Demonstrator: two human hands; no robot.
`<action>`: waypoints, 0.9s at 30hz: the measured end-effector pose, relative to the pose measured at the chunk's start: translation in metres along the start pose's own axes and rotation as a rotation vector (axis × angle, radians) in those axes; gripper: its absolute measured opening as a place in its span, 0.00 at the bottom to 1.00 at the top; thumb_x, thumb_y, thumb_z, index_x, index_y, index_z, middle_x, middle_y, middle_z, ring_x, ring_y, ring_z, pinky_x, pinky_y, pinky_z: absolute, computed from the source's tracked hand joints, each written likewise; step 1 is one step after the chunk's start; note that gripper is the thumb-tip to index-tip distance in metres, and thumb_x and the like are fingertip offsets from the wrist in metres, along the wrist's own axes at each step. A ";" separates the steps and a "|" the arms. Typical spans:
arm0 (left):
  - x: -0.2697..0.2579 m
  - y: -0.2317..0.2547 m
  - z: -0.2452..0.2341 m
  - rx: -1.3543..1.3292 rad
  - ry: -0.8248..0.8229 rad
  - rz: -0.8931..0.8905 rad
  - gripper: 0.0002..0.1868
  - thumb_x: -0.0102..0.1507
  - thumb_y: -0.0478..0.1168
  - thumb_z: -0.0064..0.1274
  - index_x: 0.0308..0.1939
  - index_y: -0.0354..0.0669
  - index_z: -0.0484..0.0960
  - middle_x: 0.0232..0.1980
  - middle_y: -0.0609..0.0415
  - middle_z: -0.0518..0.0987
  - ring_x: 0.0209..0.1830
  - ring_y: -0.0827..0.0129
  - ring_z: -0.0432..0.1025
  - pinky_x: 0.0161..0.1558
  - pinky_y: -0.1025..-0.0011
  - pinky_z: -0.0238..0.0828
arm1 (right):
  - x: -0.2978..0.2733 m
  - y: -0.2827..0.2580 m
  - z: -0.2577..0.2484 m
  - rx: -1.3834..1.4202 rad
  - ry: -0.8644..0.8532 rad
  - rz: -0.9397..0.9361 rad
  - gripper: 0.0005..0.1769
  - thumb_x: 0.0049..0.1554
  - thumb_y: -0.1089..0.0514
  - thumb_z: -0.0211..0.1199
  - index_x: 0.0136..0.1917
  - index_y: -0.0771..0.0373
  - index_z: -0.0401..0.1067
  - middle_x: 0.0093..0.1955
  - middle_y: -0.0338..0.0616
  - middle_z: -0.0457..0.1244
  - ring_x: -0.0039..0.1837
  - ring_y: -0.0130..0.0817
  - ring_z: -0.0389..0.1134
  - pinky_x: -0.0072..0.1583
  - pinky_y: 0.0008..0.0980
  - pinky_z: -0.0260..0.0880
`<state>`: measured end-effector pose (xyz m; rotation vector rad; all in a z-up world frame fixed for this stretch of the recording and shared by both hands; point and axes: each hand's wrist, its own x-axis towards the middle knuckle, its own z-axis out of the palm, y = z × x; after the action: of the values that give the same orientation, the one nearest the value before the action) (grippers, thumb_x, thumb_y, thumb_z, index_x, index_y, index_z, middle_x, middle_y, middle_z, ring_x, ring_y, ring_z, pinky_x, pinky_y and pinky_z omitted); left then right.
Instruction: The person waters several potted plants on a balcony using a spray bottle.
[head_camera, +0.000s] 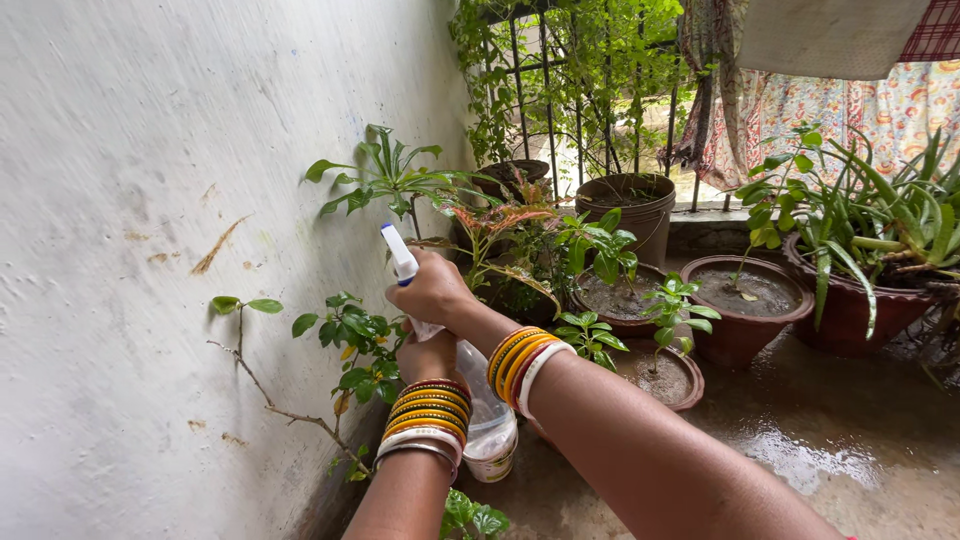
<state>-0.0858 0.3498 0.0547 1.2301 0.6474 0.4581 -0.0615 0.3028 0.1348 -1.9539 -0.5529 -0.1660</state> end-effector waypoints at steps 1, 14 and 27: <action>0.000 -0.003 -0.002 0.035 -0.017 -0.036 0.32 0.52 0.40 0.68 0.61 0.41 0.82 0.54 0.52 0.85 0.48 0.66 0.79 0.52 0.66 0.73 | -0.002 0.000 0.001 0.032 -0.030 0.051 0.32 0.45 0.56 0.64 0.64 0.62 0.68 0.46 0.53 0.71 0.44 0.41 0.76 0.50 0.38 0.77; -0.008 -0.066 -0.010 0.073 0.034 -0.212 0.34 0.51 0.43 0.68 0.62 0.44 0.79 0.55 0.49 0.85 0.53 0.57 0.81 0.58 0.62 0.75 | -0.004 0.079 0.038 -0.178 -0.208 0.045 0.24 0.45 0.53 0.69 0.54 0.63 0.75 0.48 0.50 0.71 0.51 0.41 0.74 0.57 0.38 0.73; -0.008 -0.079 0.008 0.044 0.041 -0.173 0.27 0.52 0.43 0.68 0.53 0.37 0.81 0.49 0.49 0.86 0.46 0.61 0.81 0.51 0.62 0.76 | -0.008 0.088 0.023 -0.118 -0.179 0.019 0.19 0.44 0.52 0.68 0.49 0.59 0.76 0.45 0.48 0.71 0.49 0.39 0.74 0.55 0.37 0.73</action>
<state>-0.0881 0.3168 -0.0179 1.1974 0.7957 0.3270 -0.0318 0.2904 0.0492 -2.1015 -0.6536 -0.0112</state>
